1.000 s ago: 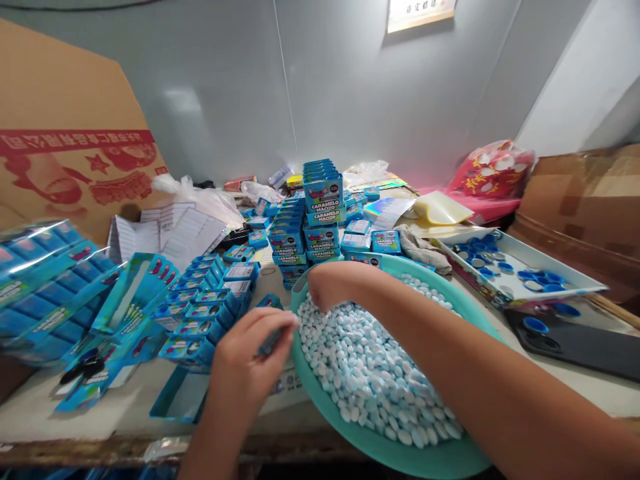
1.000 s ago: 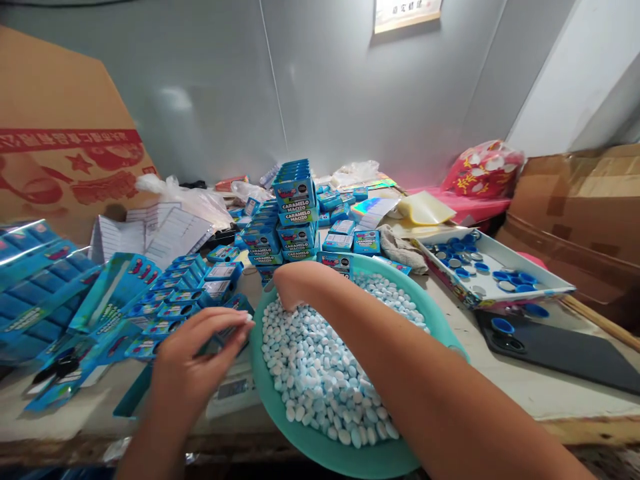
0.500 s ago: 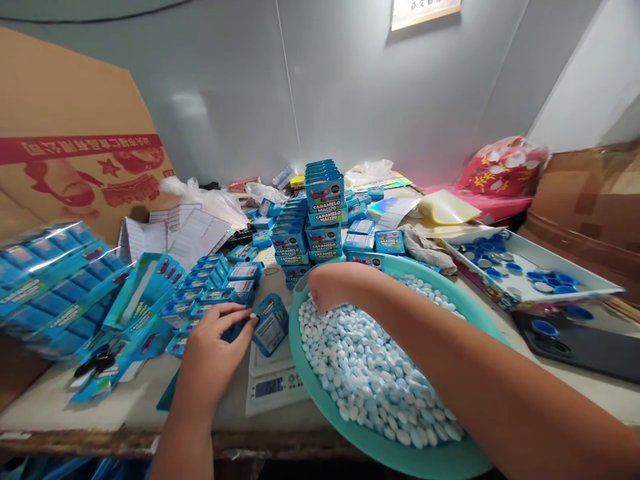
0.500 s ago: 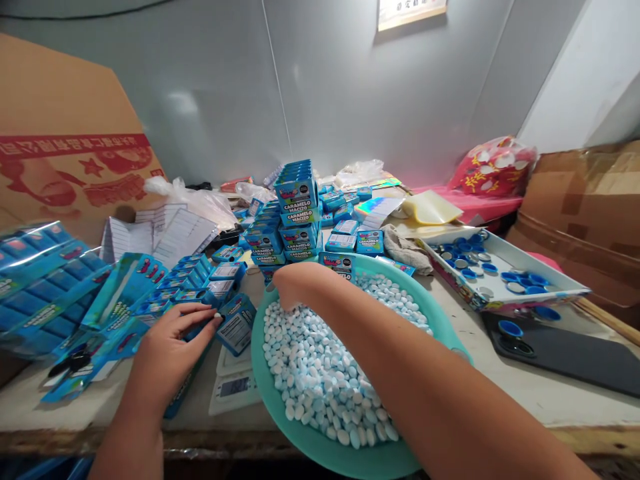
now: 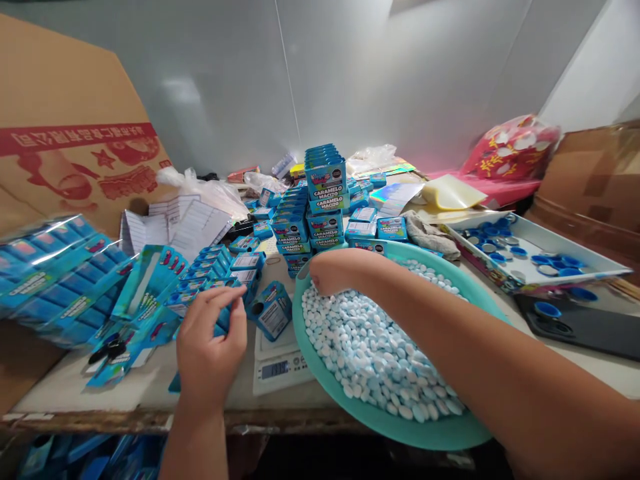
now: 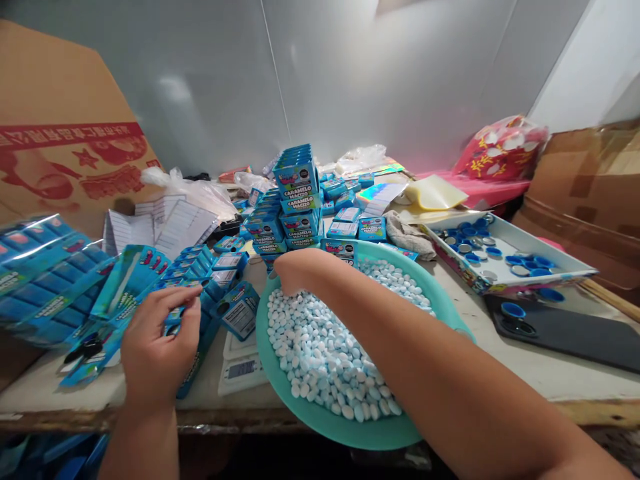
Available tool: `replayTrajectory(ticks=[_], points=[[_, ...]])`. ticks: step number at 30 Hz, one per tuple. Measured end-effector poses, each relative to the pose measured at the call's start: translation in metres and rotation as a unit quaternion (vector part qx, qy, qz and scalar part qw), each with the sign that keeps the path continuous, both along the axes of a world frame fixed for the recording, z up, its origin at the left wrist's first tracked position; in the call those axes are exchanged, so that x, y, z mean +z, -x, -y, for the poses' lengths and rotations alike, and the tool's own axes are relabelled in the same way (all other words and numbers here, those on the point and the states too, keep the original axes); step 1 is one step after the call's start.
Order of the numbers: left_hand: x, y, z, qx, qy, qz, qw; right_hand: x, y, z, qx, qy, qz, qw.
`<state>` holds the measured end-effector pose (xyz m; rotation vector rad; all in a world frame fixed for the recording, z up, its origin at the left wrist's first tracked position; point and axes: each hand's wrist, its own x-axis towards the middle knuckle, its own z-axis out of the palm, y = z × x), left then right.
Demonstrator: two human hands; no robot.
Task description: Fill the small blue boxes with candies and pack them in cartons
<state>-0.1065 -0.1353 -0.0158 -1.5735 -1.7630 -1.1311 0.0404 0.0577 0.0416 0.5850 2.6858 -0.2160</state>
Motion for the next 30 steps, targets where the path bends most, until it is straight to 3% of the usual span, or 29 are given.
replayTrajectory(ticks=[3, 6, 9, 15, 30], points=[[-0.003, -0.040, -0.003, -0.132, 0.048, 0.025, 0.990, 0.000, 0.003, 0.004, 0.015, -0.012, -0.004, 1.000], [-0.010, -0.088, -0.006, -0.293, 0.173, 0.027, 0.940, -0.002, 0.006, 0.007, 0.025, -0.024, 0.012, 0.999], [-0.015, -0.122, -0.010, -0.370, 0.224, 0.036, 0.901, -0.005, 0.006, 0.007, 0.030, -0.036, 0.030, 0.998], [-0.020, -0.130, -0.015, -0.339, 0.334, 0.083, 0.876, -0.003, 0.003, 0.006, 0.031, -0.028, 0.046, 0.998], [-0.016, -0.126, -0.016, -0.386, 0.343, 0.086, 0.852, 0.001, 0.003, 0.008, 0.015, -0.009, 0.044, 0.999]])
